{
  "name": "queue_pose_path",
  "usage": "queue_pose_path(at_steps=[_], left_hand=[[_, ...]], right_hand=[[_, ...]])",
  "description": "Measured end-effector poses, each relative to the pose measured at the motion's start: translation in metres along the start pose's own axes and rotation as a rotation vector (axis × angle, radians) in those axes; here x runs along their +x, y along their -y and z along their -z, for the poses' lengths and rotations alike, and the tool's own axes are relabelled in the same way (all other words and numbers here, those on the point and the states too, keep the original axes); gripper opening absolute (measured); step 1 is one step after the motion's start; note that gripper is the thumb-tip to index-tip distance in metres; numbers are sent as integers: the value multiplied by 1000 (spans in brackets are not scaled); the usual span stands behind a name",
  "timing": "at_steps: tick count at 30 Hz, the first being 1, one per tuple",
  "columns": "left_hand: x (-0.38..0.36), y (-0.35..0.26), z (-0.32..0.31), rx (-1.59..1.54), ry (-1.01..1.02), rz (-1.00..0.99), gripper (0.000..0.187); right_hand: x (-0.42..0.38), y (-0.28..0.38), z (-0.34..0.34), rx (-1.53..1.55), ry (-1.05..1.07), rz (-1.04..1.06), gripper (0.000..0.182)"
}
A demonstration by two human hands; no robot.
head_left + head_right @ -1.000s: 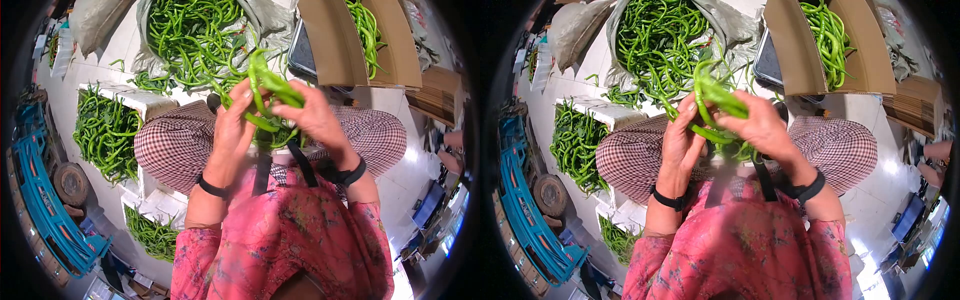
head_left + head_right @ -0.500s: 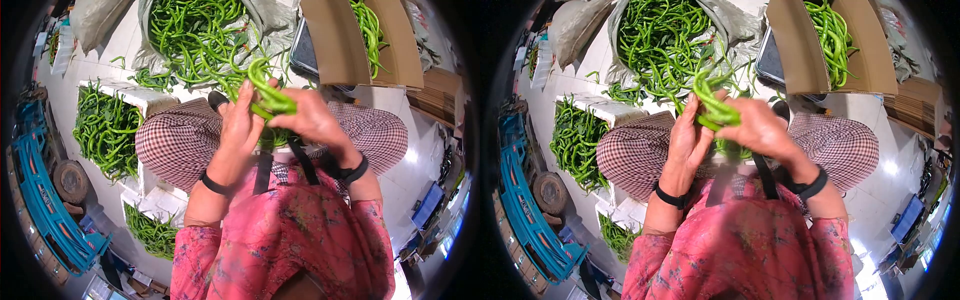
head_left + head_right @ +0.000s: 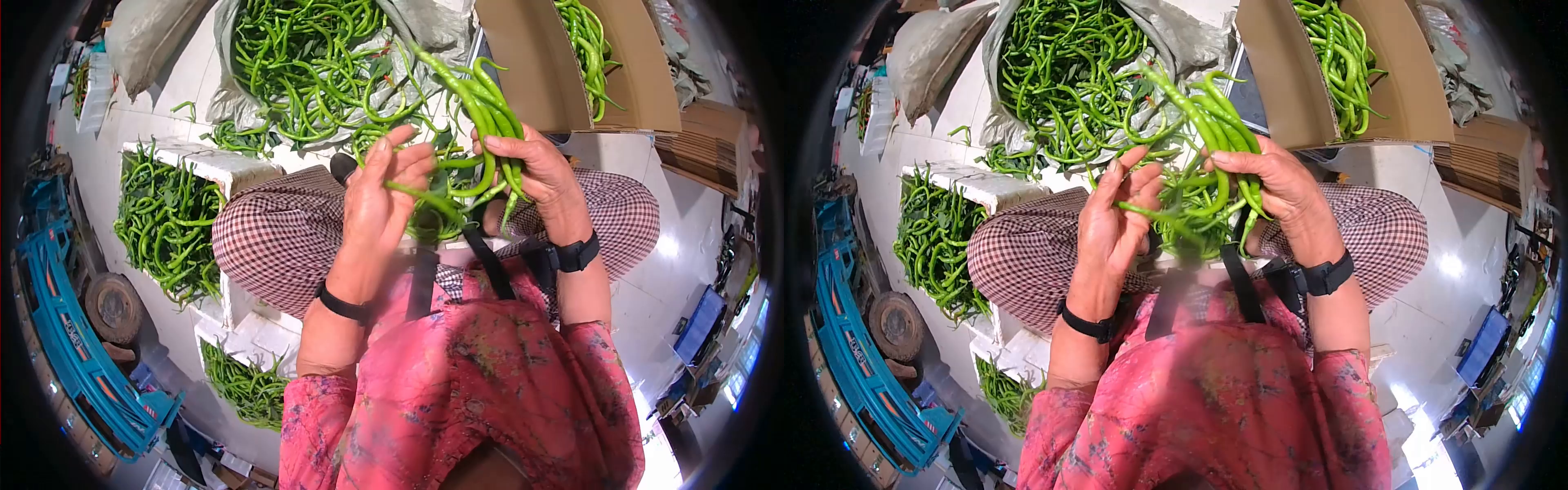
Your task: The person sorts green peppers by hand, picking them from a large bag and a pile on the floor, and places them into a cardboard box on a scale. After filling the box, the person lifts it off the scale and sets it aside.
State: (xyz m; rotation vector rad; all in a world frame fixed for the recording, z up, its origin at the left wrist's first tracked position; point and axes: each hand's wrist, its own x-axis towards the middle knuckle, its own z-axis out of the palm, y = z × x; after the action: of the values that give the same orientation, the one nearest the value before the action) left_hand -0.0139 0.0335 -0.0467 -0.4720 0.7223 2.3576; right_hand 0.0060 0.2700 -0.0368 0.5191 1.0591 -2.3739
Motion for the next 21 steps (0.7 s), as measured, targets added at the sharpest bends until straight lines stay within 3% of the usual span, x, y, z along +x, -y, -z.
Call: queue_pose_path(at_steps=[1, 2, 3, 7, 9, 11, 14, 18, 21], left_hand=[[0, -2, -3, -47, 29, 0, 43], [-3, -1, -7, -11, -110, -60, 38], [-2, -6, -3, -124, 15, -83, 35], [-6, -8, 3, -63, 9, -151, 34], [-7, -3, 1, 345, -194, -134, 33], [-8, -4, -8, 554, -191, -27, 39], [-1, 10, 12, 983, -56, -134, 54], [-6, 9, 5, 1532, -30, -333, 54], [-6, 12, 0, 1409, 140, -196, 44]], right_hand=[[0, 0, 3, 18, 1, 21, 34], [0, 1, 8, 35, 0, 43, 33], [-1, 1, 12, 53, -5, 65, 32], [-4, 1, 8, 154, -16, 86, 27], [-4, -1, 10, 194, 28, 119, 28], [-6, 2, 10, 216, 90, 164, 30], [-14, 9, 3, 117, 104, 217, 31], [-30, 14, -17, -154, 71, 312, 33], [-45, 21, -31, -253, -25, 291, 37]])
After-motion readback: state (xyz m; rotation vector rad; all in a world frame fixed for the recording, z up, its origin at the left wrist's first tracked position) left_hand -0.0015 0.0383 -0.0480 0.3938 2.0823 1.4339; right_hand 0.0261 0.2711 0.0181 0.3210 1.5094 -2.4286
